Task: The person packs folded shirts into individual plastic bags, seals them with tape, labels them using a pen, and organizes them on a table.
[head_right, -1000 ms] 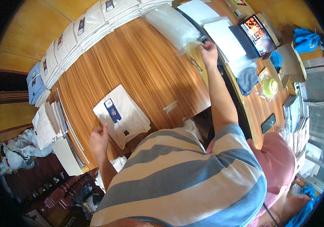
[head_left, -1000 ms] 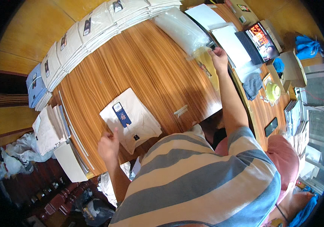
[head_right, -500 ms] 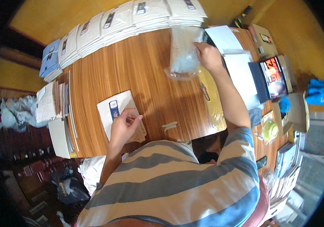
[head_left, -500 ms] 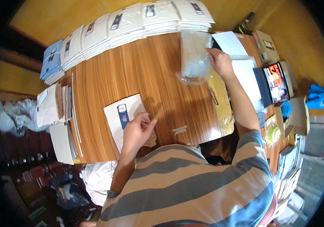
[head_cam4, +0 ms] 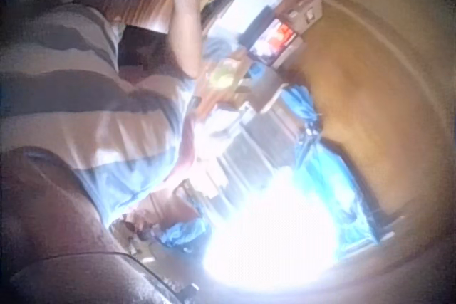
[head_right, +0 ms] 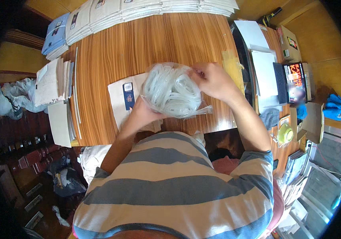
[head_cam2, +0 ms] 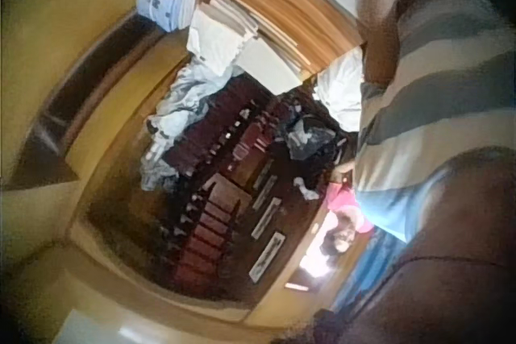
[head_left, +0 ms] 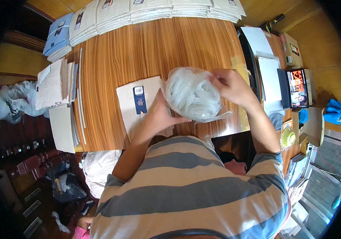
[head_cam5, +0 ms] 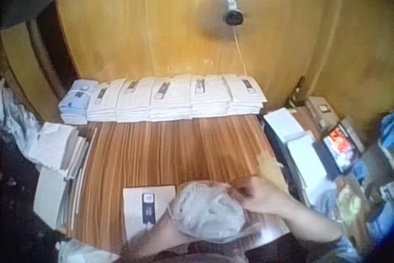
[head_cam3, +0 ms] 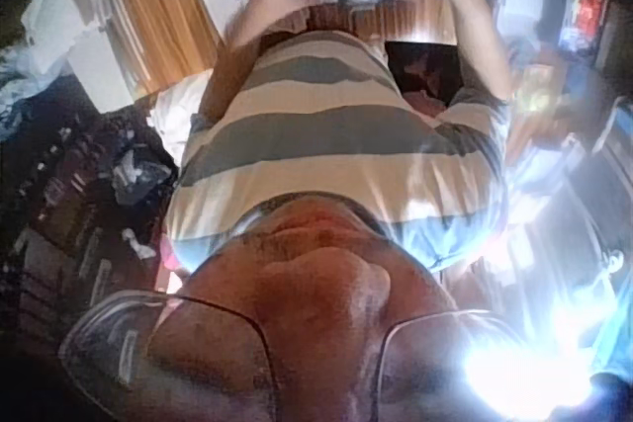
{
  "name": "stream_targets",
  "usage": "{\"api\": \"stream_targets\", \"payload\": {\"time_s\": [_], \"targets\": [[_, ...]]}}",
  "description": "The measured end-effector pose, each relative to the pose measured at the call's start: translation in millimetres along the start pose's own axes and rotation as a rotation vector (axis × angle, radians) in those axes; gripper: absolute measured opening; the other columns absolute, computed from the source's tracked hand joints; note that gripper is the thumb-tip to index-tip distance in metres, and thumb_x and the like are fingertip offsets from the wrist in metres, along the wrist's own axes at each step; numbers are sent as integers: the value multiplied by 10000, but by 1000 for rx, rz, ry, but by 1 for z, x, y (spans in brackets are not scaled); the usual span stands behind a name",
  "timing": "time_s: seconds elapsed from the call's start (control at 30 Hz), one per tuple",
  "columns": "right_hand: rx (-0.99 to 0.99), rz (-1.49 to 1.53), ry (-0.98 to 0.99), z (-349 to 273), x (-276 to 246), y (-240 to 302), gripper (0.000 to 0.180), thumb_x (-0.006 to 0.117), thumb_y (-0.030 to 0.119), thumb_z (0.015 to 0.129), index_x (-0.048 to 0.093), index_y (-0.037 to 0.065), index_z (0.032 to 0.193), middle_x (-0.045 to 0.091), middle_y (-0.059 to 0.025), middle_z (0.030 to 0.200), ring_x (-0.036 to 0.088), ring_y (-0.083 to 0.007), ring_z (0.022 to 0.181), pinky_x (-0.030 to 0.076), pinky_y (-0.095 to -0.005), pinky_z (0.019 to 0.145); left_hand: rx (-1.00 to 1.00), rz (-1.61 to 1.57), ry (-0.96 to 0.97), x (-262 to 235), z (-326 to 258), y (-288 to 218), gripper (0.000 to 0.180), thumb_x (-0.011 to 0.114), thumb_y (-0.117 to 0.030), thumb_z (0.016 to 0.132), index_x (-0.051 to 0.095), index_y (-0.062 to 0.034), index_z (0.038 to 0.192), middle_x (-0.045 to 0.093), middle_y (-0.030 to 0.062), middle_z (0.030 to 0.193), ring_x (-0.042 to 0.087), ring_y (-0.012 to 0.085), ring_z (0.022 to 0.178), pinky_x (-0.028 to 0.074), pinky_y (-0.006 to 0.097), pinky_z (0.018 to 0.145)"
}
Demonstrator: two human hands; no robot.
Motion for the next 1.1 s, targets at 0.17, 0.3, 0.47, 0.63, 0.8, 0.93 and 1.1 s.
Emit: {"api": "stream_targets", "payload": {"time_s": [0.17,0.3,0.47,0.63,0.8,0.93,1.1], "targets": [[-281,-126,-370,-38,-30,70,293,817,254,887,740,-5,1001,715,-146,1020,728,-316,918,597,-402,803,53,-265,-225,-12,-10,-8,1399,1067,-361,533,260,19,1612,404,260,1581,425,384,1482,379,489,1206],[-671,-429,-119,-51,-14,96,262,748,134,792,771,91,1050,688,-83,1076,702,-238,1043,608,-374,849,185,-219,-132,-17,11,-21,1380,1047,-413,564,262,11,1616,411,253,1570,447,389,1460,398,489,1191],[-770,-574,-115,-41,-1,102,199,703,184,727,770,117,902,689,-4,1026,677,-192,977,599,-326,783,213,-82,-64,-30,21,-36,1299,998,-486,632,294,7,1606,445,250,1533,482,391,1416,417,481,1170],[-794,-522,-192,-42,10,92,202,769,205,729,739,93,895,684,-23,999,677,-204,971,595,-334,777,322,-11,-122,-39,30,-62,816,865,-320,801,497,-2,1456,542,222,1445,536,382,1354,451,468,1122],[-508,-564,-345,-33,-2,104,240,832,246,765,721,74,891,671,-29,890,682,-259,902,581,-375,783,259,135,-35,-38,39,-69,366,737,-95,775,648,-26,1124,654,145,1305,600,363,1251,498,452,1045],[-460,-498,-223,-35,-7,92,165,821,210,798,731,100,883,665,-32,840,686,-252,858,575,-391,737,240,115,-60,-36,41,-68,333,733,-86,767,642,-34,1083,660,131,1279,612,355,1233,519,439,1009],[-402,-487,-323,-35,-1,81,112,793,190,833,731,105,871,659,-27,840,687,-242,848,575,-378,722,204,174,-93,-34,47,-78,318,759,-99,770,653,-41,1064,668,122,1218,650,344,1157,547,417,940]]}}
Point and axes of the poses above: each hand's wrist, its own z-axis towards the middle knuckle, its own x-axis out of the palm, y = z × x, the point moved 3 cm from there along z, towards the middle knuckle
